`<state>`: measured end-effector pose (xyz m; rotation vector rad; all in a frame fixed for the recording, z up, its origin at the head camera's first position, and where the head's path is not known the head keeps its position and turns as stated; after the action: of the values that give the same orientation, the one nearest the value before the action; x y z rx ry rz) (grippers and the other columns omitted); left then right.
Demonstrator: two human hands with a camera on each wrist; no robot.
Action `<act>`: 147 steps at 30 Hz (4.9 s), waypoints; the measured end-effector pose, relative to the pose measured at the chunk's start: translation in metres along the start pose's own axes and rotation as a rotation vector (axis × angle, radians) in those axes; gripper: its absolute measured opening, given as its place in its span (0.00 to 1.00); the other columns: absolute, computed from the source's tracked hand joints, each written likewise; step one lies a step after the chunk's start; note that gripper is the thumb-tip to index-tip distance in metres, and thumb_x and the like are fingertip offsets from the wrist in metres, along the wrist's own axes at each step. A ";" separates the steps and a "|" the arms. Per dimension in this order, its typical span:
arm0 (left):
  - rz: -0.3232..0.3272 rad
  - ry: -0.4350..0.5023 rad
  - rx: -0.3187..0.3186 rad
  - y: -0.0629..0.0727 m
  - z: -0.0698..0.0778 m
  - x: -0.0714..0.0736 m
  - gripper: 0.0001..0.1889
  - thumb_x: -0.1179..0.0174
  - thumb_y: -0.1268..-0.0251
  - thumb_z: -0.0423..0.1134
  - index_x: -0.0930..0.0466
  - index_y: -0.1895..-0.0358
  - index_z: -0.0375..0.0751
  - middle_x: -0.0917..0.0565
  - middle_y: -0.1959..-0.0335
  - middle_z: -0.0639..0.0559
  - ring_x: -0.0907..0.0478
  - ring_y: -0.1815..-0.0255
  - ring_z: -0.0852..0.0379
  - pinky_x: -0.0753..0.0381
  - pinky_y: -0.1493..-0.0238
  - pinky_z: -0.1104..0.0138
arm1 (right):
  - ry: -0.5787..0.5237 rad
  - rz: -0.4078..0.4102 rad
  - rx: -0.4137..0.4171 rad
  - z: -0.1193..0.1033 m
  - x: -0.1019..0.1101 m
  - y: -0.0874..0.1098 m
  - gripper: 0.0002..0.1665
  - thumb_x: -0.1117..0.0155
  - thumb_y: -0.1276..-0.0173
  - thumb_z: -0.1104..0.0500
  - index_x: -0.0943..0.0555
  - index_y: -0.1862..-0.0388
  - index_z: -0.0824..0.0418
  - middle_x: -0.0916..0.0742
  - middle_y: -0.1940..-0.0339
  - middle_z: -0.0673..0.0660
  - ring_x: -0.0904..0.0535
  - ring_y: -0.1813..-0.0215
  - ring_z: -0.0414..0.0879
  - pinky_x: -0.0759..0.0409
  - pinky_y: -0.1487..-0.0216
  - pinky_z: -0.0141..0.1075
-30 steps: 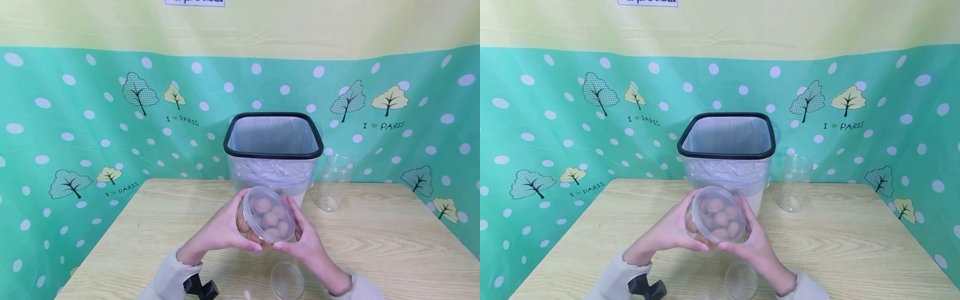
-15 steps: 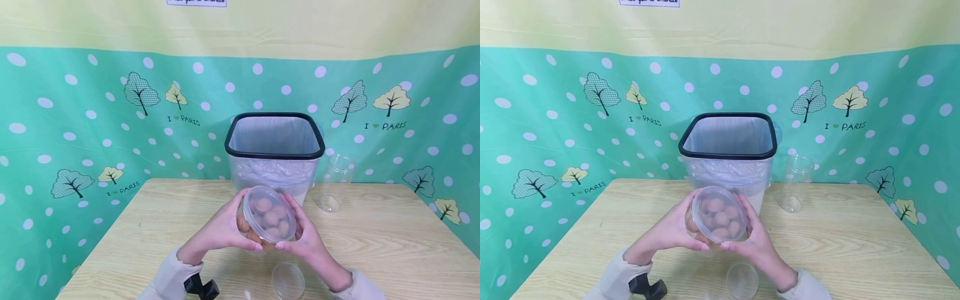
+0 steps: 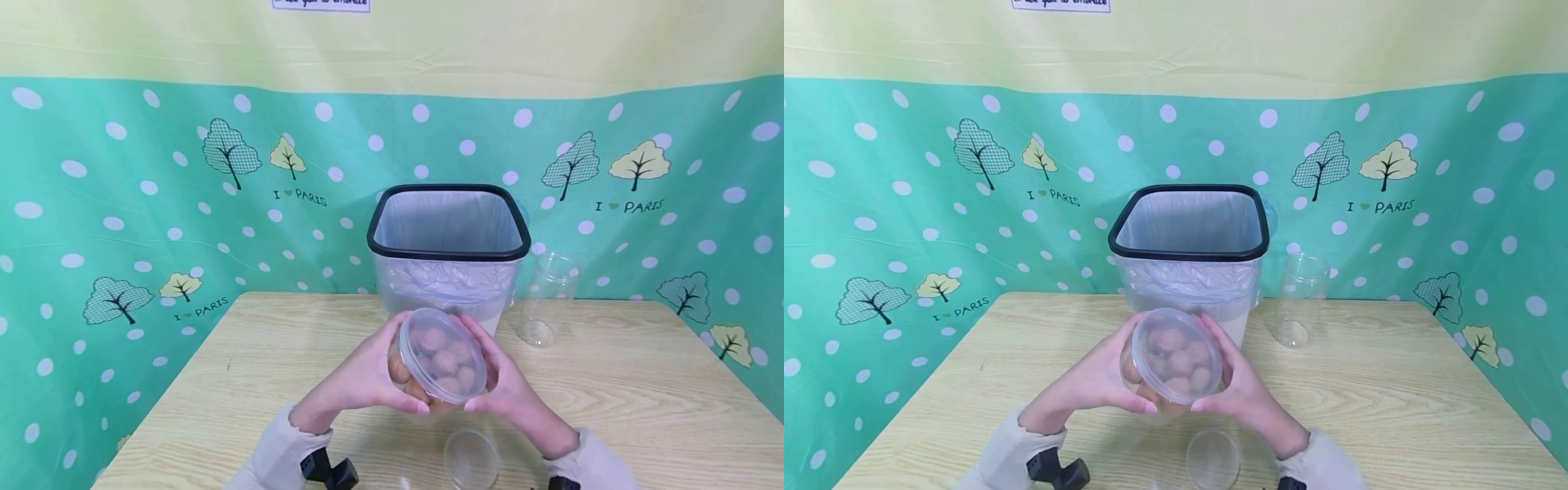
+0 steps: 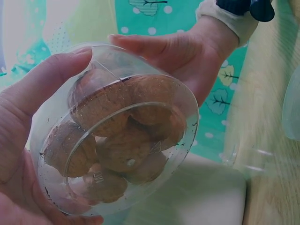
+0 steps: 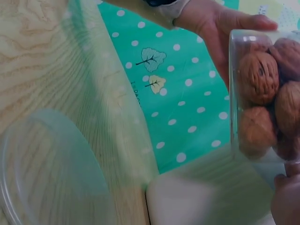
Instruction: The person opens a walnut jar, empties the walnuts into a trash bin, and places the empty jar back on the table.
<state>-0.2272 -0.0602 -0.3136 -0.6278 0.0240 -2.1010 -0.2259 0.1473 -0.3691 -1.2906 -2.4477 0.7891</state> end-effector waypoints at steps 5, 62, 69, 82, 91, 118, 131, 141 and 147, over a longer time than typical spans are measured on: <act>-0.004 -0.034 0.003 0.000 0.000 -0.001 0.56 0.19 0.74 0.39 0.43 0.33 0.52 0.28 0.42 0.61 0.31 0.40 0.60 0.37 0.35 0.57 | 0.004 -0.050 0.025 0.004 0.005 -0.001 0.64 0.26 0.47 0.51 0.58 0.26 0.71 0.42 0.24 0.56 0.43 0.27 0.41 0.43 0.32 0.28; 0.152 -0.202 0.058 0.001 -0.005 -0.007 0.60 0.19 0.76 0.50 0.46 0.30 0.51 0.30 0.39 0.56 0.32 0.39 0.57 0.36 0.37 0.52 | 0.392 0.467 -0.304 -0.029 -0.043 0.000 0.60 0.25 0.54 0.65 0.49 0.27 0.70 0.42 0.27 0.69 0.47 0.27 0.62 0.43 0.40 0.16; 0.146 -0.200 0.055 0.001 -0.006 -0.006 0.60 0.19 0.76 0.48 0.46 0.30 0.52 0.31 0.38 0.57 0.32 0.39 0.57 0.37 0.36 0.53 | 0.390 0.501 -0.292 -0.027 -0.044 -0.002 0.57 0.26 0.54 0.67 0.47 0.28 0.72 0.41 0.27 0.68 0.48 0.27 0.59 0.43 0.39 0.16; 0.131 -0.202 0.053 0.000 -0.006 -0.007 0.59 0.18 0.77 0.46 0.44 0.31 0.49 0.30 0.39 0.55 0.32 0.39 0.56 0.37 0.36 0.52 | 0.333 0.359 -0.128 -0.018 -0.028 0.003 0.58 0.26 0.55 0.69 0.49 0.28 0.74 0.40 0.29 0.72 0.42 0.30 0.30 0.44 0.36 0.19; 0.105 -0.159 0.053 0.001 -0.005 -0.006 0.60 0.18 0.76 0.47 0.45 0.31 0.51 0.28 0.40 0.55 0.31 0.40 0.57 0.37 0.36 0.52 | 0.247 0.255 -0.026 -0.017 -0.021 0.003 0.58 0.26 0.52 0.67 0.50 0.28 0.74 0.44 0.30 0.77 0.43 0.28 0.33 0.46 0.33 0.21; 0.033 -0.081 0.083 0.001 -0.004 -0.004 0.58 0.19 0.74 0.44 0.45 0.31 0.49 0.27 0.43 0.56 0.30 0.42 0.57 0.36 0.37 0.55 | 0.159 -0.109 0.191 -0.011 0.000 -0.010 0.63 0.30 0.42 0.47 0.59 0.29 0.78 0.46 0.26 0.70 0.49 0.24 0.50 0.50 0.28 0.29; -0.050 0.002 0.031 0.001 -0.002 -0.005 0.56 0.20 0.71 0.37 0.44 0.31 0.47 0.27 0.42 0.55 0.31 0.41 0.58 0.39 0.34 0.61 | 0.158 -0.263 0.226 -0.014 0.007 -0.014 0.64 0.32 0.41 0.44 0.60 0.29 0.79 0.50 0.27 0.74 0.53 0.24 0.56 0.51 0.27 0.34; -0.034 0.023 0.050 0.002 -0.004 -0.005 0.55 0.20 0.71 0.37 0.43 0.31 0.47 0.27 0.42 0.55 0.31 0.41 0.58 0.39 0.35 0.61 | 0.139 -0.226 0.192 -0.013 0.008 -0.011 0.66 0.33 0.42 0.41 0.63 0.28 0.76 0.54 0.25 0.71 0.57 0.24 0.55 0.52 0.27 0.32; -0.017 -0.007 0.062 0.001 -0.006 -0.004 0.56 0.20 0.71 0.39 0.44 0.32 0.48 0.27 0.42 0.56 0.30 0.42 0.58 0.38 0.35 0.60 | 0.113 -0.076 0.198 -0.014 -0.002 -0.005 0.65 0.34 0.41 0.40 0.62 0.28 0.75 0.50 0.24 0.66 0.54 0.23 0.50 0.51 0.28 0.30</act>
<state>-0.2269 -0.0587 -0.3208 -0.5999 -0.0508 -2.1077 -0.2222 0.1479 -0.3548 -1.1318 -2.2520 0.8877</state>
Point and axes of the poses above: each hand's wrist, its own y-axis away from the middle knuckle, its own x-axis out of the back of the hand, z = x × y, the point moved 3 cm from there along -y, towards the middle knuckle
